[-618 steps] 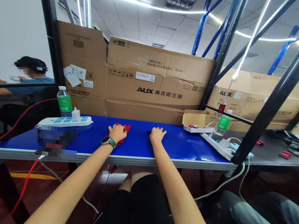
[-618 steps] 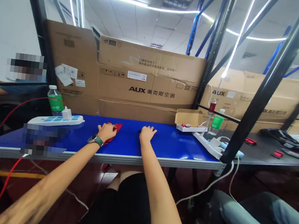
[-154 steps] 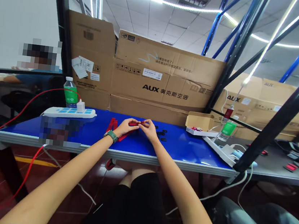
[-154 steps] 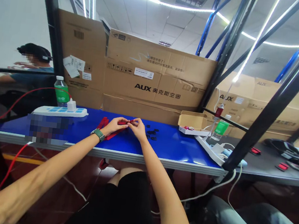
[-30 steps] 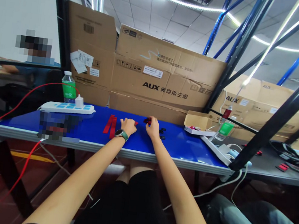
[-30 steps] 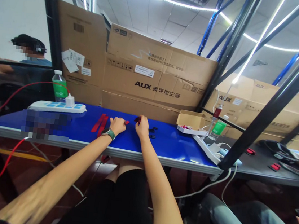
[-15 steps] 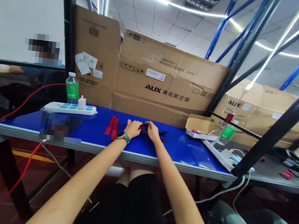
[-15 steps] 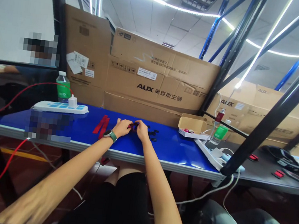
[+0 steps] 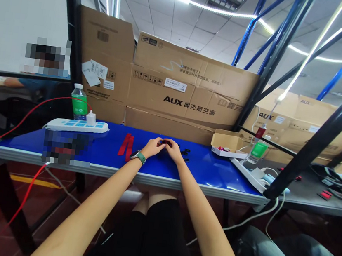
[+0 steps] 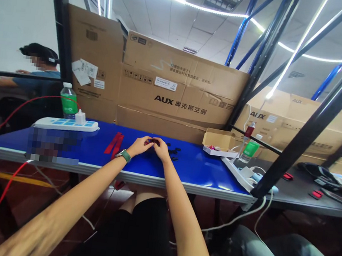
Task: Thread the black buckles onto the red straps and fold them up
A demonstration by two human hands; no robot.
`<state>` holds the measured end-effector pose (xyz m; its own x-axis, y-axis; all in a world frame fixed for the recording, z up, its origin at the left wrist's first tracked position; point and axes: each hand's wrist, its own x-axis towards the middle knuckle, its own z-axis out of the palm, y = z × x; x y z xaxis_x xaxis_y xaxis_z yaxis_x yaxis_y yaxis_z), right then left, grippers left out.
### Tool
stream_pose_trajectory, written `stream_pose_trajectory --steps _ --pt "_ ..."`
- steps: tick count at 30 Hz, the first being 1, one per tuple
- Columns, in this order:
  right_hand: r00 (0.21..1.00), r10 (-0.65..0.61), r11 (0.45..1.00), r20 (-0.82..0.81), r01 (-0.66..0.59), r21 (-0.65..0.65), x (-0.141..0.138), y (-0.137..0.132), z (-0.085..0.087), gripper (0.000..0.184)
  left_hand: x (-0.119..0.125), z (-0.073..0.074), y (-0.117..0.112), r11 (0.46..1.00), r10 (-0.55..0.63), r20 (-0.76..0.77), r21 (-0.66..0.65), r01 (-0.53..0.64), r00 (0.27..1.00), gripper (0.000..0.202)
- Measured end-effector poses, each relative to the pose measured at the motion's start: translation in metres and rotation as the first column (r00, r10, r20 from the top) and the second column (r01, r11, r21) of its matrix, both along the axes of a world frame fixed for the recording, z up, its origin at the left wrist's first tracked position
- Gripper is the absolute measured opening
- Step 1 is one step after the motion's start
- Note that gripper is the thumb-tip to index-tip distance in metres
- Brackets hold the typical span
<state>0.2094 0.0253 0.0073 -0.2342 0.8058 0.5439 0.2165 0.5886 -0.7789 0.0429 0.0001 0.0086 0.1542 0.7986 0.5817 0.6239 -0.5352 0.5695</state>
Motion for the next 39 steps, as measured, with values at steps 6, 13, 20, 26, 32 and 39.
stream_pose_trajectory --steps 6,13,20,26,32,39 --pt "0.959 -0.173 0.98 0.224 0.144 0.14 0.002 -0.01 0.009 0.037 -0.006 0.001 -0.003 0.996 0.092 -0.039 0.011 -0.092 0.995 0.016" --pt "0.932 -0.212 0.96 0.293 0.143 0.24 0.003 -0.017 0.012 0.035 -0.013 0.011 -0.015 0.946 0.325 -0.134 0.053 -0.321 0.936 0.012" --pt "0.93 -0.296 0.945 0.218 0.252 0.207 0.006 -0.013 0.011 0.014 -0.015 0.007 -0.017 0.891 0.448 -0.217 0.037 -0.452 0.867 0.023" --pt "0.761 -0.644 0.76 0.083 0.623 0.184 0.02 -0.01 0.012 0.016 -0.008 0.006 -0.018 0.898 0.405 -0.391 0.004 -0.439 0.826 0.014" --pt "0.685 -0.533 0.846 0.497 0.45 0.287 0.011 -0.024 0.018 0.019 -0.003 0.012 -0.022 0.963 0.254 -0.456 0.041 -0.265 0.853 0.017" --pt "0.41 -0.561 0.806 0.719 0.469 0.362 0.011 -0.03 0.017 0.043 -0.003 0.014 -0.028 0.997 -0.021 -0.487 0.06 0.058 0.873 0.026"
